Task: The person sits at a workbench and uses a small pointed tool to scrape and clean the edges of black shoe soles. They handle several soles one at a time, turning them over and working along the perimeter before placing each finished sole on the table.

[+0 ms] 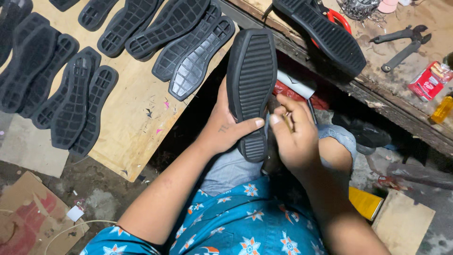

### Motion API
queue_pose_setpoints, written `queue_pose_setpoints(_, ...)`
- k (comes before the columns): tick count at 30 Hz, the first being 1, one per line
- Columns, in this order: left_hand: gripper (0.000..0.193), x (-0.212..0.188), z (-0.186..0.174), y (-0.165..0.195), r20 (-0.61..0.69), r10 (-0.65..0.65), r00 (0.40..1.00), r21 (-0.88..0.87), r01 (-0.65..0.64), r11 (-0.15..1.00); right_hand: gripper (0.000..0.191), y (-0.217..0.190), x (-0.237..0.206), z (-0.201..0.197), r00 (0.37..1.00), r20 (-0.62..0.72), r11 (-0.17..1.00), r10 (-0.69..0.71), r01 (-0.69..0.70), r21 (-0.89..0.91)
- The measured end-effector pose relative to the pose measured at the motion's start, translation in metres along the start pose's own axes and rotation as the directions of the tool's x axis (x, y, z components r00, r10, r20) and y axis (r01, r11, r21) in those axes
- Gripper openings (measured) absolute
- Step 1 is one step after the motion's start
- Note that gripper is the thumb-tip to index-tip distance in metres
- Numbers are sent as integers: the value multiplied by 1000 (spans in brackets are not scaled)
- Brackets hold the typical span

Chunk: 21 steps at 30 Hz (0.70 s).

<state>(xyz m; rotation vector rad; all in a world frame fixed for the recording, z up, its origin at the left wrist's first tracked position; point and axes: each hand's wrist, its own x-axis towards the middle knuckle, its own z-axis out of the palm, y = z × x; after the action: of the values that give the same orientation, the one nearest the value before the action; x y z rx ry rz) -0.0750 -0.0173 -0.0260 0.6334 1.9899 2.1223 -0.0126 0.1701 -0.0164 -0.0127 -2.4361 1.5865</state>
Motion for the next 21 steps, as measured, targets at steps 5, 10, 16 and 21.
queue_pose_setpoints(5, 107, -8, -6, 7, 56, -23, 998, -82, 27, 996, 75, 19, -8, 8, 986, 165, 971, -21, -19, 237)
queue_pose_setpoints(10, 104, -9, 2, 10, 44, -22, 999, -201, 30, 979, 102, 23, -7, 6, 959, 277, 980, -67, 11, 198)
queue_pose_setpoints(16, 94, -8, 3, 23, -1, -23, 1000, -129, 23, 991, 96, 17, -15, 8, 967, 202, 988, -155, 150, 40)
queue_pose_setpoints(21, 67, -1, 7, 45, -74, -66, 995, -126, 56, 990, 93, 16, -23, 9, 985, 142, 995, -101, 104, -11)
